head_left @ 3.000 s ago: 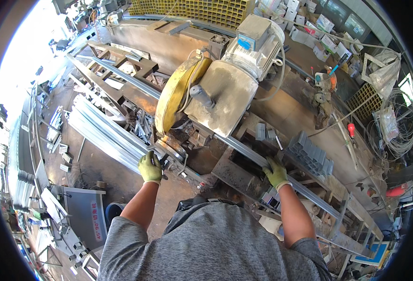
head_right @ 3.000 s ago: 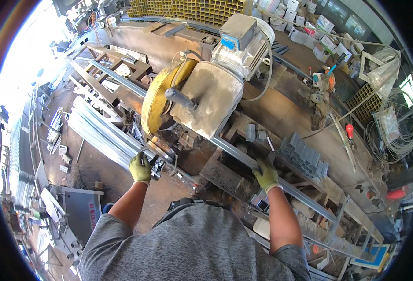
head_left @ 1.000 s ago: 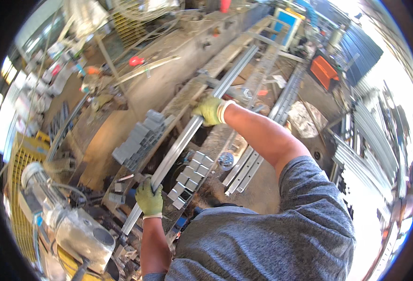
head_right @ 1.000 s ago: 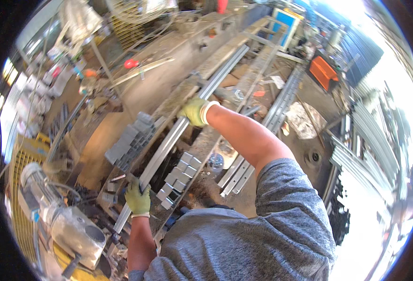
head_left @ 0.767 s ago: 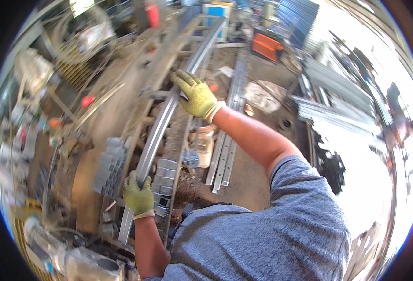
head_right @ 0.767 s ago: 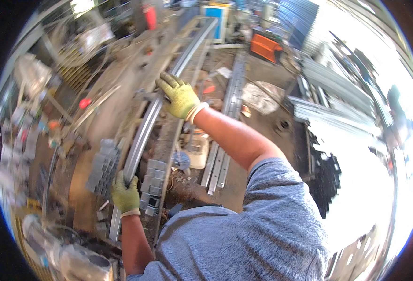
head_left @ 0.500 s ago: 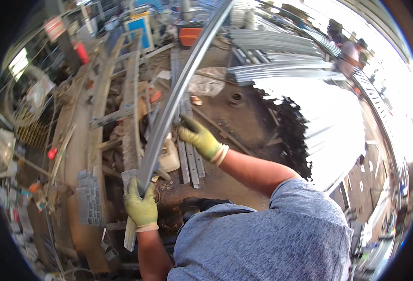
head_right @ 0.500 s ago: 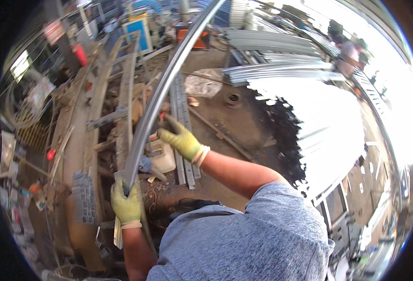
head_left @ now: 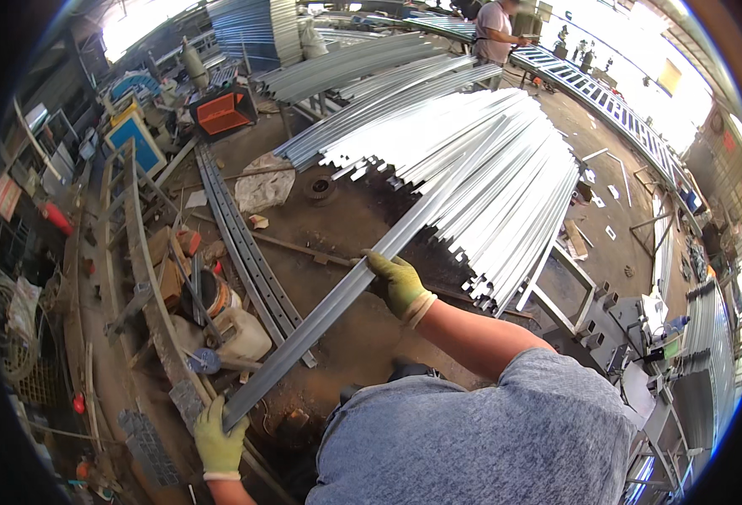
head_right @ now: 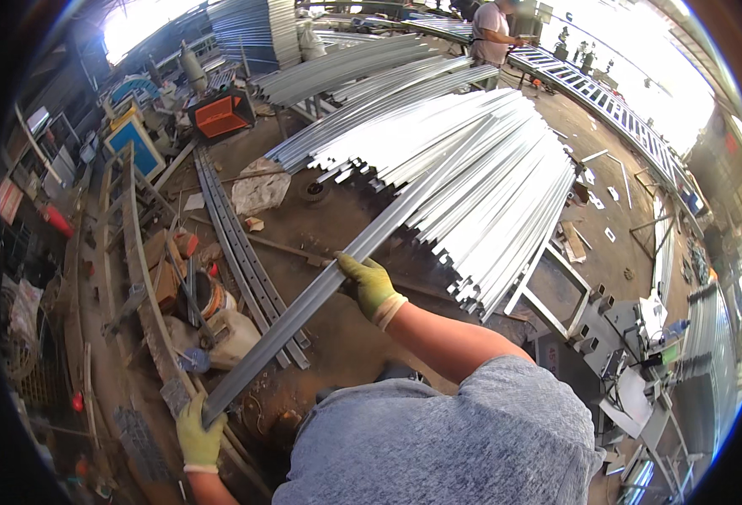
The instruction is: The person repeatedly positions long metal profiles on a chop saw, lowers the blade to cut them, then removes and stacks the cut pieces. The cycle of loading, cutting, and stacking continues throughout the clip.
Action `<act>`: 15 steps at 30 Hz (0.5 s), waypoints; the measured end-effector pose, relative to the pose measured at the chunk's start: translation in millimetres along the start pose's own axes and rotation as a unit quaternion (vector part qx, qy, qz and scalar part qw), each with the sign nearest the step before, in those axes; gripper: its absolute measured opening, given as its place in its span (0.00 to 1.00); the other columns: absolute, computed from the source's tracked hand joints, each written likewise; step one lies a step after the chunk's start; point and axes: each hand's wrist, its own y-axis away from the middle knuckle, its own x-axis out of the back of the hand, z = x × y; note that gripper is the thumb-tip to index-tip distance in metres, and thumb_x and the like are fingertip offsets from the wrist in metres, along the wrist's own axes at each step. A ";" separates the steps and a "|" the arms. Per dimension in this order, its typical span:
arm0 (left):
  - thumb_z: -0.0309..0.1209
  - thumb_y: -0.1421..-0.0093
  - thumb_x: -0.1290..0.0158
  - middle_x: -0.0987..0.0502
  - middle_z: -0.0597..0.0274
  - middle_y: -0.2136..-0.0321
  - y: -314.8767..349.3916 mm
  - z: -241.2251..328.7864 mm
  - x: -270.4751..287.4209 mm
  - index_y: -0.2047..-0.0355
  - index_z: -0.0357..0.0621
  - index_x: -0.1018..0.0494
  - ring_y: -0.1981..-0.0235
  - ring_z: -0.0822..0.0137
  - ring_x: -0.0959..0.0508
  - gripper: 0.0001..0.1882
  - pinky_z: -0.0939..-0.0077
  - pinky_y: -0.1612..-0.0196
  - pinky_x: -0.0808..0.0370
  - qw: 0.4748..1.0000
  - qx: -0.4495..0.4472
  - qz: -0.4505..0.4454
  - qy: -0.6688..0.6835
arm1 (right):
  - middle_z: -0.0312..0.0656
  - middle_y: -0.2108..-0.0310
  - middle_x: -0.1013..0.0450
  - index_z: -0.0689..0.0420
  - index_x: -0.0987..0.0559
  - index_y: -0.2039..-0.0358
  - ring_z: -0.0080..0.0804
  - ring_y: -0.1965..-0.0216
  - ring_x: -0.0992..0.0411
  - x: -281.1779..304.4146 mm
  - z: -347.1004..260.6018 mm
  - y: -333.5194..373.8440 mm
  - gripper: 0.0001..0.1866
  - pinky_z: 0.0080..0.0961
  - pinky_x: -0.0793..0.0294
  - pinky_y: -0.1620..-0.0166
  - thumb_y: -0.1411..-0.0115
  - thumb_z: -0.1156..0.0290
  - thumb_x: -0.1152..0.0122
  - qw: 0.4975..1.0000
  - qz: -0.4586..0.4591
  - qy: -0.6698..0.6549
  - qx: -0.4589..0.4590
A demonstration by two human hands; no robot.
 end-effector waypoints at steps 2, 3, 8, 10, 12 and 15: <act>0.43 0.41 0.17 0.10 0.42 0.45 -4.9 7.6 -3.3 0.31 0.38 0.15 0.42 0.33 0.14 0.41 0.37 0.36 0.18 1.000 -0.022 -0.007 0.020 | 0.56 0.31 0.13 0.66 0.18 0.25 0.52 0.30 0.14 32.1 -23.6 -4.3 0.26 0.56 0.13 0.24 0.13 0.62 0.28 1.000 0.017 -0.008 0.000; 0.44 0.42 0.16 0.11 0.43 0.46 -9.5 16.8 -4.9 0.31 0.38 0.15 0.44 0.34 0.14 0.42 0.38 0.37 0.18 0.999 -0.020 -0.023 0.022 | 0.58 0.30 0.14 0.66 0.19 0.24 0.53 0.30 0.14 46.6 -34.1 -8.4 0.27 0.55 0.13 0.24 0.13 0.62 0.28 1.000 0.015 -0.009 0.002; 0.46 0.41 0.15 0.13 0.48 0.54 -69.5 108.2 -43.1 0.35 0.40 0.13 0.53 0.37 0.14 0.38 0.41 0.44 0.18 0.996 -0.070 0.023 0.058 | 0.55 0.30 0.13 0.63 0.20 0.23 0.52 0.31 0.13 106.3 -100.6 -72.5 0.28 0.54 0.12 0.25 0.11 0.56 0.33 0.999 0.014 -0.028 -0.018; 0.44 0.40 0.17 0.13 0.48 0.54 -105.2 154.4 -67.2 0.35 0.40 0.14 0.52 0.36 0.14 0.36 0.40 0.46 0.19 0.996 -0.072 0.025 0.045 | 0.51 0.36 0.10 0.58 0.18 0.26 0.45 0.36 0.11 130.5 -135.3 -106.1 0.28 0.52 0.10 0.29 0.10 0.49 0.35 0.999 0.030 0.021 -0.027; 0.43 0.40 0.17 0.12 0.47 0.53 -144.8 199.5 -94.0 0.35 0.40 0.14 0.52 0.35 0.14 0.36 0.38 0.46 0.19 0.996 -0.086 0.028 0.020 | 0.49 0.38 0.09 0.56 0.17 0.27 0.44 0.36 0.10 155.0 -168.1 -134.4 0.29 0.51 0.10 0.29 0.10 0.45 0.36 0.991 0.084 0.043 -0.090; 0.41 0.40 0.18 0.11 0.45 0.52 -207.2 264.6 -136.2 0.37 0.41 0.14 0.51 0.33 0.13 0.34 0.36 0.46 0.19 0.993 -0.112 0.031 0.026 | 0.50 0.38 0.10 0.58 0.18 0.26 0.46 0.37 0.10 188.9 -191.2 -149.6 0.30 0.49 0.10 0.30 0.09 0.44 0.39 0.993 0.069 0.041 -0.086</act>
